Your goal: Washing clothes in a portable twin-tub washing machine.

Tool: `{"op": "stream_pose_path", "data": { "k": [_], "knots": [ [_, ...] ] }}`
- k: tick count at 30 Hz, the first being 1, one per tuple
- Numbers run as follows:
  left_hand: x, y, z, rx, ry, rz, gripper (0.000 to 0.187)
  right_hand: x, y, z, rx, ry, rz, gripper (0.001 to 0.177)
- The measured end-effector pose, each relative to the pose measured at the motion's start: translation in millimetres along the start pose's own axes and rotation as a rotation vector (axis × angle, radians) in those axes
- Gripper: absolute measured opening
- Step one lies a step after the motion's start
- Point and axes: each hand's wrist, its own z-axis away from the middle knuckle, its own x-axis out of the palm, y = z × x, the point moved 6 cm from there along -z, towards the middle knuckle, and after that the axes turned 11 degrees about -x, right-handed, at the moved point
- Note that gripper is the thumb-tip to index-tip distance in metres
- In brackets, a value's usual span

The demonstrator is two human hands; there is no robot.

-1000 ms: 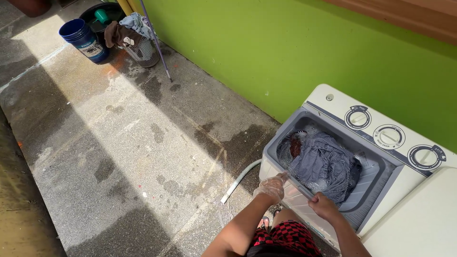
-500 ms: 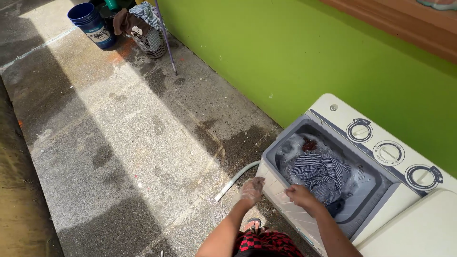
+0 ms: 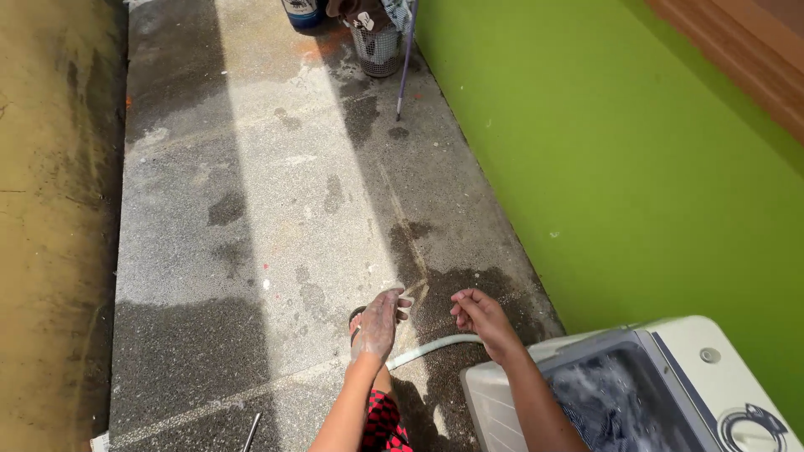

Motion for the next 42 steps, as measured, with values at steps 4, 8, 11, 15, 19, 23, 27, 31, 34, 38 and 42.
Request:
{"op": "stream_pose_path", "data": {
  "k": [4,8,11,15,19,23,27,31,34,38,42],
  "knots": [
    [-45,83,-102,0.105,0.042,-0.036,0.047,50,-49,-155,-0.118,-0.020,-0.040,0.018],
    [-105,168,-226,0.104,0.028,0.164,0.048,103,-116,-293,-0.170,0.041,-0.118,0.017],
    [-139,268,-289,0.133,0.094,0.098,0.050,144,-182,-374,-0.213,0.027,-0.186,0.017],
    [-150,316,-386,0.167,0.164,0.121,0.049,148,-229,-468,-0.220,0.006,-0.202,0.017],
    [-130,346,-497,0.090,0.105,0.170,0.046,127,-258,-588,-0.195,0.041,-0.097,0.018],
    [-98,381,-623,-0.015,0.085,-0.062,0.045,101,-288,-733,-0.158,0.057,-0.001,0.018],
    [-73,453,-772,-0.013,0.062,0.036,0.042,93,-363,-899,-0.166,0.021,0.035,0.017],
    [-64,531,-892,-0.007,0.118,-0.075,0.037,88,-425,-1034,-0.127,-0.033,0.084,0.019],
    [-68,561,-974,-0.057,0.110,-0.122,0.035,83,-451,-1132,-0.089,-0.036,0.095,0.019],
    [-95,579,-1088,-0.084,0.095,-0.231,0.034,82,-465,-1273,-0.019,-0.012,0.001,0.018],
    [-143,582,-1225,-0.150,0.134,-0.244,0.036,71,-451,-1429,0.058,-0.006,0.042,0.018]
  ]
}}
